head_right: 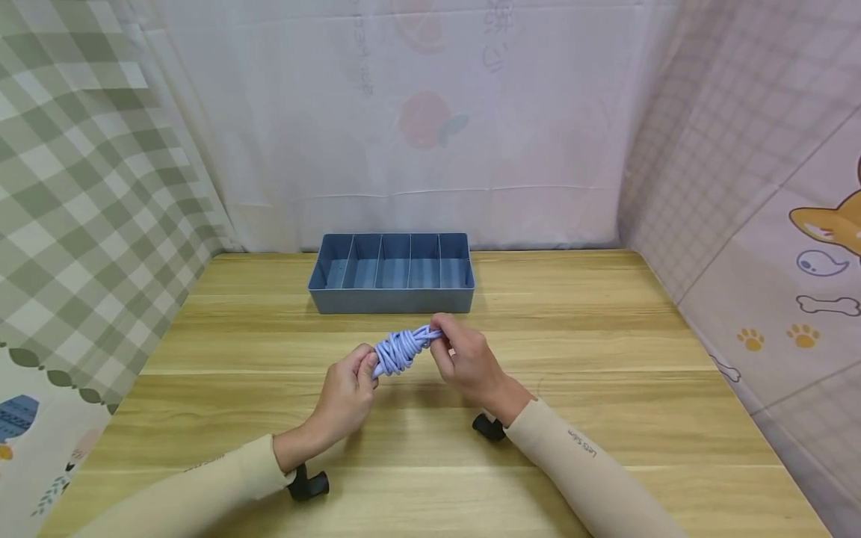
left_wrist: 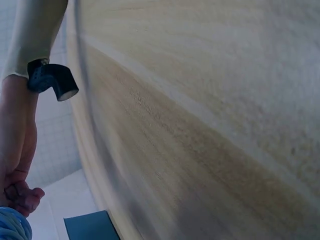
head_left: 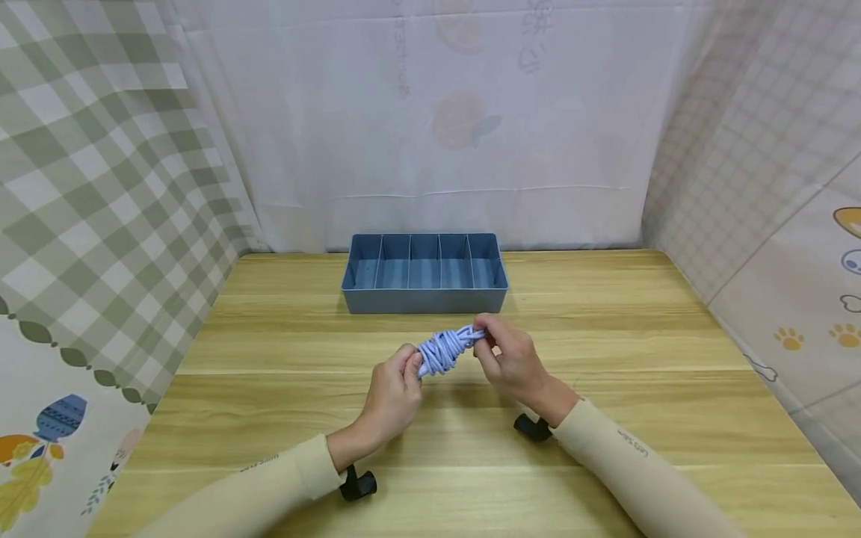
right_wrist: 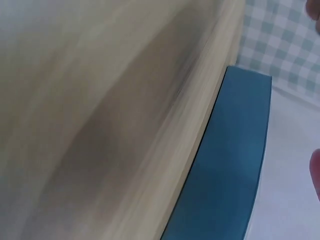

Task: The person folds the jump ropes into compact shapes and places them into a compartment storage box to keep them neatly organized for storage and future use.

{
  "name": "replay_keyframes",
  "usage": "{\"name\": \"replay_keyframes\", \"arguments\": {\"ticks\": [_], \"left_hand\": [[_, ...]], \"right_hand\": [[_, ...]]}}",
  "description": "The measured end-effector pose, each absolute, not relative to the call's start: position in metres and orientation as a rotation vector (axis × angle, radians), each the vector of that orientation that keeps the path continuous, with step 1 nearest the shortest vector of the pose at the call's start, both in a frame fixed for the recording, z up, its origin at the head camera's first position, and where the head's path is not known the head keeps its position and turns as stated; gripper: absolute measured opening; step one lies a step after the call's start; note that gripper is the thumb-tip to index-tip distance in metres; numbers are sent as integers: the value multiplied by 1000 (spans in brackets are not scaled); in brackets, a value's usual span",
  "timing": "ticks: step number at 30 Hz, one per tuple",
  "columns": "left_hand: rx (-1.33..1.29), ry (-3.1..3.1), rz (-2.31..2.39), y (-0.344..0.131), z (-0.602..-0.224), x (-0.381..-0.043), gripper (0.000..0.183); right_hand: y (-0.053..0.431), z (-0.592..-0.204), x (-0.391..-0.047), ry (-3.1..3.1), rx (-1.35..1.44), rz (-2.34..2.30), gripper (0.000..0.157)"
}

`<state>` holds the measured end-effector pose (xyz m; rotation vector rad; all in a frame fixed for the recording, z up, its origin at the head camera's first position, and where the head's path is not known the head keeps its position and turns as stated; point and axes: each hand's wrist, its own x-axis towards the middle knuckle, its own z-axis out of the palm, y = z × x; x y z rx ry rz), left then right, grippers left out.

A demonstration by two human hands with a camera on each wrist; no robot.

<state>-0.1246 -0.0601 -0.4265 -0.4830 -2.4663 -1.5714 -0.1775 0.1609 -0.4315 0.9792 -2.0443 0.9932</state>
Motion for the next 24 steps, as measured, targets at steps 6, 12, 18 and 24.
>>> {"name": "replay_keyframes", "arguments": {"ticks": [6, 12, 18, 24], "left_hand": [[-511, -2435, -1527, -62, -430, -126, 23], [-517, -2435, -1513, -62, -434, -126, 22], [-577, -2422, -1398, -63, -435, -128, 20], [-644, -2451, -1198, -65, -438, -129, 22]], "right_hand": [[156, -431, -173, -1986, 949, 1217, 19], [149, -434, -165, -1999, 828, 1415, 23], [141, -427, -156, -2137, 483, 1710, 6], [133, -415, -157, -2328, -51, 1980, 13]]}}
